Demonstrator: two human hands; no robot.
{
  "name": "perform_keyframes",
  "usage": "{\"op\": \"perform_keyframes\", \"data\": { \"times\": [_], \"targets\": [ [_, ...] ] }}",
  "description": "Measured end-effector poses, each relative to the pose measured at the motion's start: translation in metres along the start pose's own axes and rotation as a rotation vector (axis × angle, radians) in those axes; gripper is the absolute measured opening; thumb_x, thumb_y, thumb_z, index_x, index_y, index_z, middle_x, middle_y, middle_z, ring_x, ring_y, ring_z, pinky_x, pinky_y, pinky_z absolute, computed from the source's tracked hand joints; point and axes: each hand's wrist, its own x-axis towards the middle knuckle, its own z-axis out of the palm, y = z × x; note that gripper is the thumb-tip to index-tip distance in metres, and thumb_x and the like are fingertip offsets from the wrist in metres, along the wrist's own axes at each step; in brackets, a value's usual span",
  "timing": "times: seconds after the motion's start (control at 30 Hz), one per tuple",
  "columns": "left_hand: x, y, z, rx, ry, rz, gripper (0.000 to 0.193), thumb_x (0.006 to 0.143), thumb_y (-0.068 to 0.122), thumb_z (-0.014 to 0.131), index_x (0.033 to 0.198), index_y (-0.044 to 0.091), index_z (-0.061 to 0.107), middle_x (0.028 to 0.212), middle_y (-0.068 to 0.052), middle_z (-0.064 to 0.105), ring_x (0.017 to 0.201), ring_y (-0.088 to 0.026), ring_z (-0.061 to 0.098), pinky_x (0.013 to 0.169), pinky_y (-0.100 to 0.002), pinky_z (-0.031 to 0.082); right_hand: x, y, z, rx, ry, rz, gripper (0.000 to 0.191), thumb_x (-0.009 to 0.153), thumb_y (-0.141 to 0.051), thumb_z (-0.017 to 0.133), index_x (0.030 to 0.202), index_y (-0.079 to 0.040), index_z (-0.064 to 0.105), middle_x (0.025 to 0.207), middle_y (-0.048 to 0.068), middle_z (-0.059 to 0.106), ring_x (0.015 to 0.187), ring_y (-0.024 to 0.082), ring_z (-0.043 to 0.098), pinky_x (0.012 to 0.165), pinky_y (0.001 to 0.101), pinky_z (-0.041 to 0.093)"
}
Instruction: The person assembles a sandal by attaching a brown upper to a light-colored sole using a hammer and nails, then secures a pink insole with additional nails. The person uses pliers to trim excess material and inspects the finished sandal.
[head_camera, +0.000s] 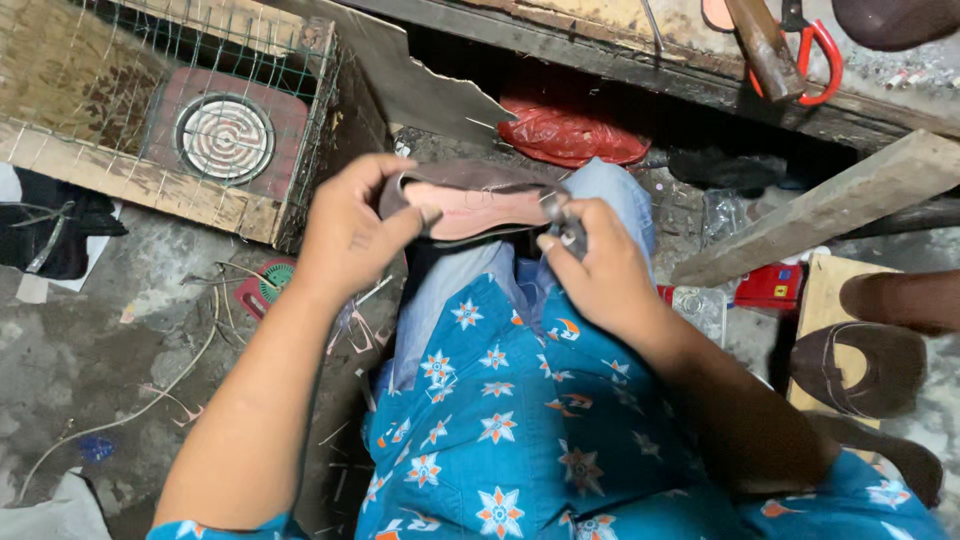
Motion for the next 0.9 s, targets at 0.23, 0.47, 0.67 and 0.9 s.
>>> {"op": "perform_keyframes", "data": {
  "times": [0.23,0.47,0.67,0.9],
  "targets": [
    [0.046,0.068,0.013,-0.123,0.137,0.433,0.049,0.093,0.006,0.078,0.13,0.003,0.048,0.118,-0.006,0.064,0.112,-0.012,0.066,0.101,-0.029,0.055,0.019,0.002,-0.013,0.795,0.052,0.094,0.045,0.088,-0.011,0.076,0.126,-0.007,0.051,0.121,0.001,0.066,0.107,0.01,0.065,0.094,0.0301,0.056],
    [0.074,0.041,0.089,0.013,-0.095,0.305,0.051,0.085,0.016,0.077,0.127,0.002,0.052,0.11,-0.013,0.069,0.104,-0.021,0.069,0.093,-0.034,0.055,0.006,0.038,0.006,0.915,0.08,0.551,0.038,0.09,-0.013,0.077,0.12,-0.002,0.056,0.107,0.013,0.065,0.074,0.02,0.064,0.06,0.0315,0.056],
    [0.064,-0.007,0.145,0.112,-0.171,0.369,0.061,0.085,0.016,0.074,0.14,0.001,0.055,0.129,-0.02,0.067,0.12,-0.035,0.065,0.103,-0.042,0.051,-0.025,0.07,-0.037,0.816,-0.067,0.724,0.04,0.088,-0.023,0.065,0.123,-0.007,0.053,0.114,0.007,0.069,0.093,0.019,0.072,0.062,0.0337,0.06],
    [0.035,0.009,0.185,0.478,-0.074,0.442,0.064,0.08,0.021,0.081,0.137,0.002,0.058,0.123,-0.019,0.065,0.112,-0.039,0.06,0.1,-0.048,0.044,-0.044,0.071,-0.082,-0.061,-0.436,0.409,0.056,0.089,-0.03,0.064,0.139,-0.008,0.052,0.119,0.022,0.067,0.112,0.039,0.065,0.095,0.0459,0.05]
  ]
}}
